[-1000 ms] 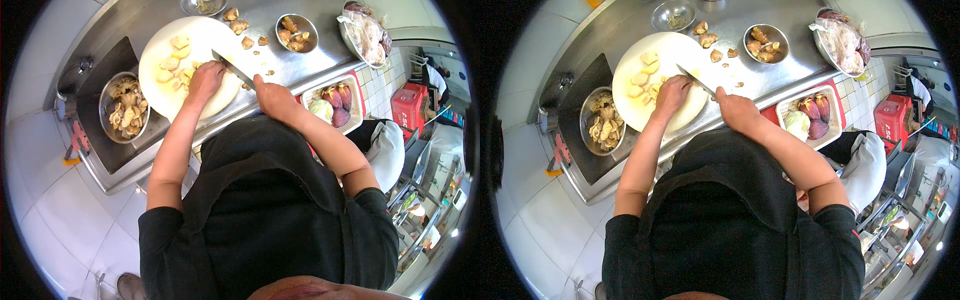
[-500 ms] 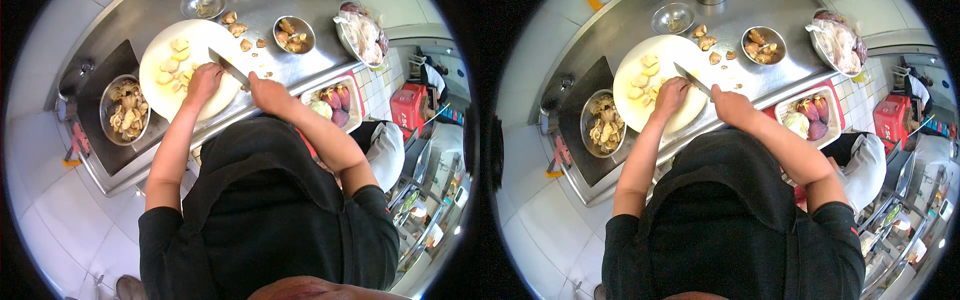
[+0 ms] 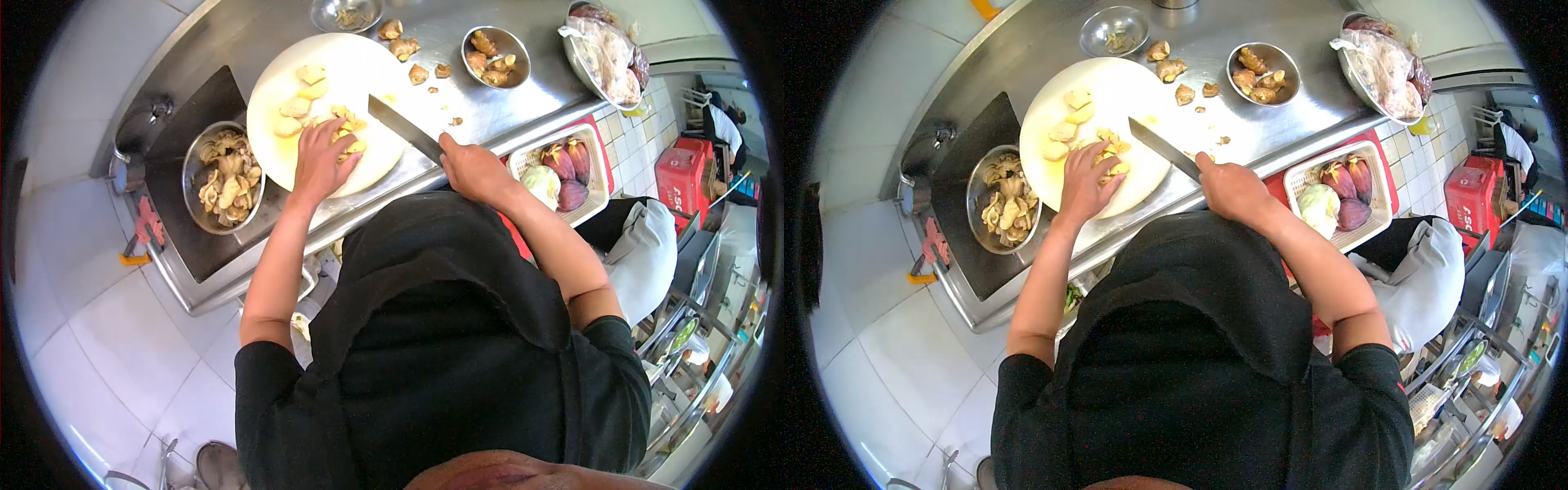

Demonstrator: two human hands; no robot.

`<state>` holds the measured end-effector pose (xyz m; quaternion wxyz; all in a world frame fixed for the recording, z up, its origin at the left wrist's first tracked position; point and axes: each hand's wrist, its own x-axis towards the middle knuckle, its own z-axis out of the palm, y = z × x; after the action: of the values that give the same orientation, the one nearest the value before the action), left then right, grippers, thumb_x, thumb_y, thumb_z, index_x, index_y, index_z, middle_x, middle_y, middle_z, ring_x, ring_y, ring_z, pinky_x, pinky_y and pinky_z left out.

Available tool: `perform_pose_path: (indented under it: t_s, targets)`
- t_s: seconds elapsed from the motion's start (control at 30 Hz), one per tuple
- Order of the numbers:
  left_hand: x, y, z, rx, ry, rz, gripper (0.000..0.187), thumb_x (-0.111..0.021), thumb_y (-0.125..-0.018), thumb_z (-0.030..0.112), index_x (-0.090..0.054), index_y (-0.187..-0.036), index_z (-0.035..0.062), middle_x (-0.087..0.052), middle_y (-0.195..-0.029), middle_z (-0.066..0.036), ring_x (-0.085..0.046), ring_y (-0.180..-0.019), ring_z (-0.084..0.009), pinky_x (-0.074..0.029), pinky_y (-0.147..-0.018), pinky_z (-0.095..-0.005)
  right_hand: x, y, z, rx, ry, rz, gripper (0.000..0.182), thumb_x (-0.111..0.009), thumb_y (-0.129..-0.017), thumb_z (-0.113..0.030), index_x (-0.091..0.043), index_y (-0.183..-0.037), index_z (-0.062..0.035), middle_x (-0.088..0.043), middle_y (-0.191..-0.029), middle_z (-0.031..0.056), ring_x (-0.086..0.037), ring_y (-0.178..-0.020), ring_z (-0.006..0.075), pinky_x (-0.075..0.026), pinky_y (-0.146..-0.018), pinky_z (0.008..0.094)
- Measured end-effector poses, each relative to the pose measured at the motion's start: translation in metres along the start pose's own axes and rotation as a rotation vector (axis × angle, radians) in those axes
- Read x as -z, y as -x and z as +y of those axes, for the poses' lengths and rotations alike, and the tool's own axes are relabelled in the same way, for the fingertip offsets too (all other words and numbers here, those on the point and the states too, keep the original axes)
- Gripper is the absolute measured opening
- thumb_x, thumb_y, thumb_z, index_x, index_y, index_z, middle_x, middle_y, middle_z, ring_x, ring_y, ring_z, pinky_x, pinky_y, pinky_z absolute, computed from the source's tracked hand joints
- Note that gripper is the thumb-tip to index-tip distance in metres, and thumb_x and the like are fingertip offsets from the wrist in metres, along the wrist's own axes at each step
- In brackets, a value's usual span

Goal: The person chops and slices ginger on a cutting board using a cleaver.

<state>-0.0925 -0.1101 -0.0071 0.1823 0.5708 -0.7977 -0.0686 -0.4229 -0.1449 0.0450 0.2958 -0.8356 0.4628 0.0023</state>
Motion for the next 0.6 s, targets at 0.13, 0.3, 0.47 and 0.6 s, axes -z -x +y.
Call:
perform_pose_path:
  t_s: [0.13, 0.3, 0.47, 0.6]
  targets:
    - [0.009, 0.004, -0.006, 0.0, 0.029, 0.005, 0.03, -0.079, -0.088, 0.029, -0.08, -0.111, 0.0109, -0.064, -0.144, -0.011, -0.054, -0.138, -0.0325, -0.036, -0.119, -0.0571, -0.01, -0.007, -0.006, 0.016, -0.006, 0.072, 0.021, -0.054, -0.105, -0.016, -0.048, -0.118, -0.0005, -0.072, -0.08, 0.0271, -0.071, -0.079, 0.0495, -0.055, -0.073, 0.0616]
    - [0.025, -0.003, -0.018, 0.001, 0.096, -0.025, 0.03, -0.079, -0.087, 0.024, -0.079, -0.112, 0.007, -0.07, -0.134, -0.012, -0.059, -0.131, -0.0334, -0.039, -0.117, -0.0514, -0.015, -0.01, -0.019, -0.049, -0.008, 0.098, 0.021, -0.054, -0.105, -0.017, -0.048, -0.118, -0.0013, -0.072, -0.081, 0.0266, -0.072, -0.081, 0.0482, -0.055, -0.074, 0.0611]
    - [0.02, -0.048, -0.017, 0.218, 0.075, 0.016, 0.027, -0.074, -0.092, 0.017, -0.079, -0.117, 0.007, -0.073, -0.128, -0.019, -0.067, -0.118, -0.0394, -0.05, -0.106, -0.047, -0.019, -0.009, -0.023, -0.075, -0.016, 0.139, 0.022, -0.055, -0.105, -0.019, -0.048, -0.118, -0.0023, -0.072, -0.081, 0.0274, -0.071, -0.081, 0.0491, -0.055, -0.074, 0.0613]
    - [0.015, -0.08, -0.011, 0.387, 0.019, -0.243, 0.03, -0.073, -0.093, 0.016, -0.078, -0.121, 0.0052, -0.075, -0.121, -0.021, -0.071, -0.111, -0.0397, -0.054, -0.102, -0.0463, -0.016, -0.013, -0.018, -0.091, -0.024, 0.1, 0.023, -0.055, -0.105, -0.02, -0.048, -0.118, -0.0018, -0.071, -0.083, 0.0287, -0.07, -0.083, 0.0506, -0.055, -0.077, 0.0619]
